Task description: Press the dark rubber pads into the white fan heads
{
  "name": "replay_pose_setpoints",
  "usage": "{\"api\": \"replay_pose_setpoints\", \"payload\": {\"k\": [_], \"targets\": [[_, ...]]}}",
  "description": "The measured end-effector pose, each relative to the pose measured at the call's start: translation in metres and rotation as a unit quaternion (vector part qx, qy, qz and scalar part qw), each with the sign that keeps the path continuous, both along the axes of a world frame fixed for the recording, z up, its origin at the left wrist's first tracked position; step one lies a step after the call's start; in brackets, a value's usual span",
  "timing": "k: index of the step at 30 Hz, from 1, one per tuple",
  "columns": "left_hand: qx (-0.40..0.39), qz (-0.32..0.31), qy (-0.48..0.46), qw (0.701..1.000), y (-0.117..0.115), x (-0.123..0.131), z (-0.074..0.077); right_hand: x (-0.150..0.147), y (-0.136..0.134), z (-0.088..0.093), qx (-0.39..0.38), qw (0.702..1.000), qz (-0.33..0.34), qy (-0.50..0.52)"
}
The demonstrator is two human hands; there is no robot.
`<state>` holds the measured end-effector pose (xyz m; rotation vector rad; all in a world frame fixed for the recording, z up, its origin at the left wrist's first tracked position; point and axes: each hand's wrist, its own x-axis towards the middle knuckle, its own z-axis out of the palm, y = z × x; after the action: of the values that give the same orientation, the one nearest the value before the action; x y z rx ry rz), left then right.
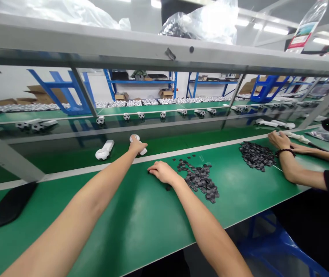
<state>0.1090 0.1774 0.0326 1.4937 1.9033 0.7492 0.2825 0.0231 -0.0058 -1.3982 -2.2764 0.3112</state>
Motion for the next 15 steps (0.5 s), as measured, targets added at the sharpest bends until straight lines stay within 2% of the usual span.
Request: {"api": "replay_pose_setpoints", "payload": {"k": [4,8,11,15], "targets": [[0.023,-0.008,-0.141,0.99,-0.013,-0.002,-0.001,-0.011,0.0,-0.012,-0.011,1.0,0.013,0.014],[0.073,-0.036,-0.277,0.957,-0.039,-0.02,0.002,-0.01,0.001,-0.013,-0.014,0.999,0.013,0.029],[0.098,-0.063,-0.347,0.931,-0.072,-0.044,0.004,-0.014,-0.003,-0.009,-0.015,0.999,0.026,0.038],[0.104,-0.103,-0.392,0.908,-0.135,-0.079,-0.005,-0.021,-0.011,-0.002,-0.021,0.998,0.052,0.034]]}}
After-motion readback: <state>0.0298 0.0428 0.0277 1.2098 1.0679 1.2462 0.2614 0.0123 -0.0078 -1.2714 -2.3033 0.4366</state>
